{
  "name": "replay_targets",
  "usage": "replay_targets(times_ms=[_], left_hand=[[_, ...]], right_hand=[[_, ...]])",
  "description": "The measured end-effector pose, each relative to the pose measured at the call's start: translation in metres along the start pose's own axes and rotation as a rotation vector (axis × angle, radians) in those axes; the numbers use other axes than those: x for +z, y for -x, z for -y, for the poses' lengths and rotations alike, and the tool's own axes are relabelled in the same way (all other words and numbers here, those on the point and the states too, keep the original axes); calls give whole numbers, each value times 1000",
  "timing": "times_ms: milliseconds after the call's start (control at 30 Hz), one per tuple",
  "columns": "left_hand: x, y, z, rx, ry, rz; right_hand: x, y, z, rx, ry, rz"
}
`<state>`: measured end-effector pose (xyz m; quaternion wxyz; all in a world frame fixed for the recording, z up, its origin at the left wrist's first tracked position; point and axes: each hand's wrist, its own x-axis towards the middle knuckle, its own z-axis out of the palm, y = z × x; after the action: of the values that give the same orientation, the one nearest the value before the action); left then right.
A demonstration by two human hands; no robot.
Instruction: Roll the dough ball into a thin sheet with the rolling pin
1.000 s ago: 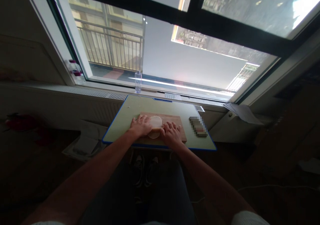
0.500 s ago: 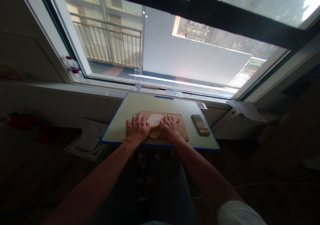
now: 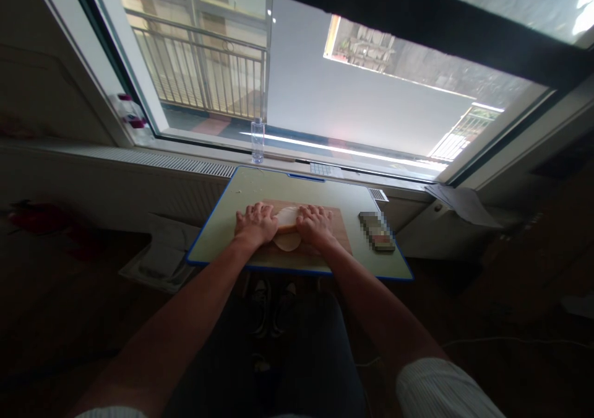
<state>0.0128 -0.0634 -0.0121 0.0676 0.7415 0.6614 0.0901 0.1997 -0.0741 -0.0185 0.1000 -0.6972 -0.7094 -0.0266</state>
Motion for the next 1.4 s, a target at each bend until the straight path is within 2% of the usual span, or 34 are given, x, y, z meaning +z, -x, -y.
replay_targets(times_ms=[133,300,567,767,1000,1167,1400], left_hand=[[0,-12,3,-3,12,59],[5,-27,9,17,11,63],[7,-47,14,50,-13,8],[6,-65,16,76,-37,-56],[9,-87,21,102,-14,-70],[9,-89,23,109,-28,3],[8,-75,23,105,-35,45]], right_hand=[[0,-9,-1,-15,6,14],[-3,-19,1,-18,19,53],[-3,-41,1,-28,14,142],[0,-61,2,7,-16,182],[3,-77,4,58,-48,201],[1,-75,6,79,-39,178],[-2,-63,7,82,-38,197]])
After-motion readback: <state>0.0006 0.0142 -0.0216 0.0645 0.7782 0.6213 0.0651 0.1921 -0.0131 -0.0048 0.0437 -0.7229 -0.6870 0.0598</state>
